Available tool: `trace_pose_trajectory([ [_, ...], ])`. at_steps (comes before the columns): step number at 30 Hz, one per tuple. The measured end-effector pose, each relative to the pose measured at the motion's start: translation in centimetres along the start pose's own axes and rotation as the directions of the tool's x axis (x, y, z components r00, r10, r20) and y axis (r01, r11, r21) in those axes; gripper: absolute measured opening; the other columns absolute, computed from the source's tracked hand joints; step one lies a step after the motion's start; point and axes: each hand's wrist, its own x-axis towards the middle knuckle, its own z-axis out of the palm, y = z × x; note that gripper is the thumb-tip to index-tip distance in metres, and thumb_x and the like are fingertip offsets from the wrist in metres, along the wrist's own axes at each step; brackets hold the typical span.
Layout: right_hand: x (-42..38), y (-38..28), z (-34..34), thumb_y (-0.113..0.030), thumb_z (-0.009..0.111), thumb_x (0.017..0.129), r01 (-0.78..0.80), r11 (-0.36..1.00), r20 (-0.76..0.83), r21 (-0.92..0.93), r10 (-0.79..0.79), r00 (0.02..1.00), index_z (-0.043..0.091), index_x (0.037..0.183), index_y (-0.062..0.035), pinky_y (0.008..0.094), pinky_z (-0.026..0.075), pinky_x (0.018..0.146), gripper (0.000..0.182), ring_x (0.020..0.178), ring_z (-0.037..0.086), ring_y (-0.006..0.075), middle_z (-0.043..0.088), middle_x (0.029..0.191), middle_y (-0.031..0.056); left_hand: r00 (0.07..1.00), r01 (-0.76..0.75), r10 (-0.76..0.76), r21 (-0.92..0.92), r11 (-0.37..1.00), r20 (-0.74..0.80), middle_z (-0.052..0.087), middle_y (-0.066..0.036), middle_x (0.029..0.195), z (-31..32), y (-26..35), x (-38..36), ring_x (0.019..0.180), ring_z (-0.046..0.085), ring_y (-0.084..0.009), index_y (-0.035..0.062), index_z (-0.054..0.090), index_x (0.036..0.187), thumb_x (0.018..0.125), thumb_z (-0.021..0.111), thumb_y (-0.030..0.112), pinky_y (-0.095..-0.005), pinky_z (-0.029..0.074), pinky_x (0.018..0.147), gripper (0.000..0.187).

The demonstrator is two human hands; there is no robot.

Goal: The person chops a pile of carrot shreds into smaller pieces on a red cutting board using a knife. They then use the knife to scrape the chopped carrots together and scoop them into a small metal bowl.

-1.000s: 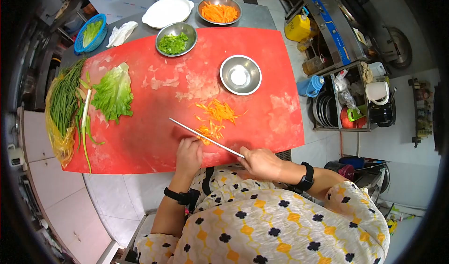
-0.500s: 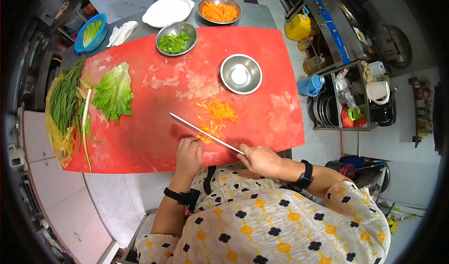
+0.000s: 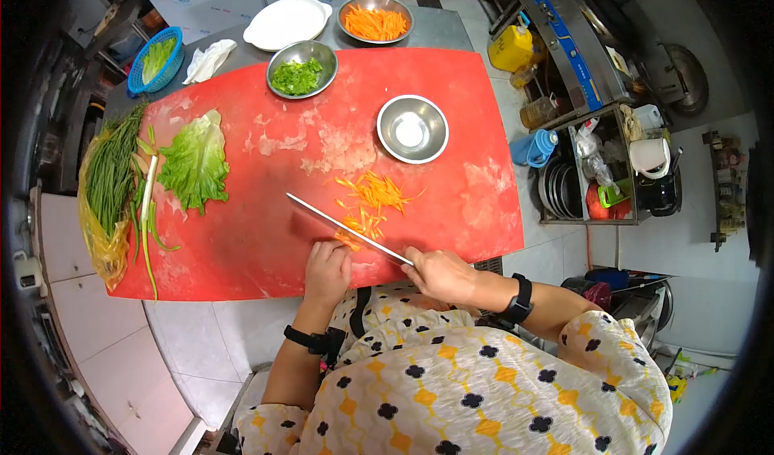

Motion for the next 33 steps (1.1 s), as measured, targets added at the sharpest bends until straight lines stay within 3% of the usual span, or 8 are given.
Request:
trace_pose_trajectory([
  [3,-0.8,-0.2,-0.2,-0.025,0.046,0.099,-0.003,1.000,-0.002,0.017,0.003,1.000,0.050,0.105,0.0011,0.0557,0.049,0.062,0.027,0.069,0.063,0.0462,0.064,0.072,0.0264,1.000,0.002,-0.003,-0.001,1.000,-0.023,0.062,-0.013,0.097,-0.3,0.3,-0.2,0.088,0.058,-0.0339,0.0005,0.066,0.092,0.078,0.067,0.004,-0.0419,0.050,0.079,0.014],
  [5,-1.0,-0.3,-0.1,-0.025,0.051,0.098,0.002,1.000,-0.018,-0.003,-0.002,1.000,0.049,0.097,-0.0004,0.0550,0.047,0.058,0.025,0.063,0.060,0.0466,0.060,0.066,0.0246,1.000,-0.004,0.004,0.013,1.000,-0.024,0.062,-0.013,0.097,0.0,0.2,-0.3,0.089,0.058,-0.0333,0.0012,0.066,0.091,0.078,0.067,0.003,-0.0418,0.050,0.079,0.013],
  [12,-0.3,-0.4,0.9,-0.025,0.046,0.099,-0.006,0.999,0.044,-0.047,0.008,0.999,0.050,0.102,0.0005,0.0553,0.049,0.061,0.026,0.069,0.064,0.0447,0.064,0.072,0.0260,0.998,-0.038,0.040,0.055,0.998,-0.047,0.063,-0.012,0.095,0.4,0.4,-0.1,0.089,0.058,-0.0318,0.0028,0.068,0.090,0.078,0.067,0.003,-0.0418,0.050,0.080,0.012],
  [15,0.3,0.0,1.2,-0.024,0.051,0.098,-0.031,0.998,0.014,-0.050,0.031,0.999,0.049,0.099,0.0003,0.0545,0.047,0.059,0.024,0.066,0.060,0.0461,0.061,0.068,0.0255,0.998,-0.038,0.040,0.047,0.998,-0.043,0.063,-0.011,0.095,0.3,0.2,-0.2,0.090,0.058,-0.0317,0.0025,0.068,0.091,0.078,0.067,0.003,-0.0416,0.050,0.080,0.013],
  [17,0.3,0.6,1.0,-0.024,0.049,0.099,0.050,0.999,-0.059,0.002,-0.050,0.997,0.049,0.099,0.0004,0.0548,0.047,0.058,0.024,0.064,0.060,0.0462,0.061,0.067,0.0256,1.000,0.011,-0.011,0.023,1.000,-0.025,0.063,-0.011,0.095,0.0,0.2,-0.3,0.090,0.058,-0.0317,0.0022,0.068,0.091,0.077,0.067,0.003,-0.0413,0.050,0.080,0.013],
  [21,-0.6,-0.2,0.2,-0.025,0.048,0.099,0.030,0.999,-0.048,0.027,-0.029,0.998,0.049,0.099,0.0005,0.0550,0.047,0.058,0.026,0.064,0.061,0.0460,0.061,0.067,0.0258,0.999,0.043,-0.043,0.003,0.999,-0.026,0.064,-0.012,0.096,-0.6,0.2,-0.6,0.089,0.059,-0.0318,0.0020,0.069,0.090,0.077,0.067,0.003,-0.0410,0.051,0.079,0.013],
  [26,-0.1,-0.8,0.8,-0.024,0.047,0.099,-0.051,0.998,0.081,-0.046,0.054,0.995,0.049,0.102,0.0000,0.0552,0.049,0.062,0.025,0.070,0.063,0.0451,0.064,0.073,0.0244,0.999,-0.005,0.006,0.015,1.000,-0.036,0.064,-0.012,0.095,-0.2,0.1,-0.5,0.089,0.059,-0.0318,0.0023,0.068,0.089,0.077,0.068,0.003,-0.0410,0.051,0.079,0.012],
  [33,0.6,0.5,-0.3,-0.025,0.048,0.099,-0.010,0.999,0.020,0.052,0.009,1.000,0.052,0.099,0.0010,0.0546,0.050,0.068,0.026,0.074,0.063,0.0453,0.064,0.076,0.0257,1.000,-0.016,0.016,0.038,0.999,-0.003,0.063,-0.011,0.095,-0.2,0.2,0.2,0.087,0.058,-0.0313,0.0024,0.068,0.090,0.077,0.069,0.004,-0.0399,0.051,0.077,0.013],
])
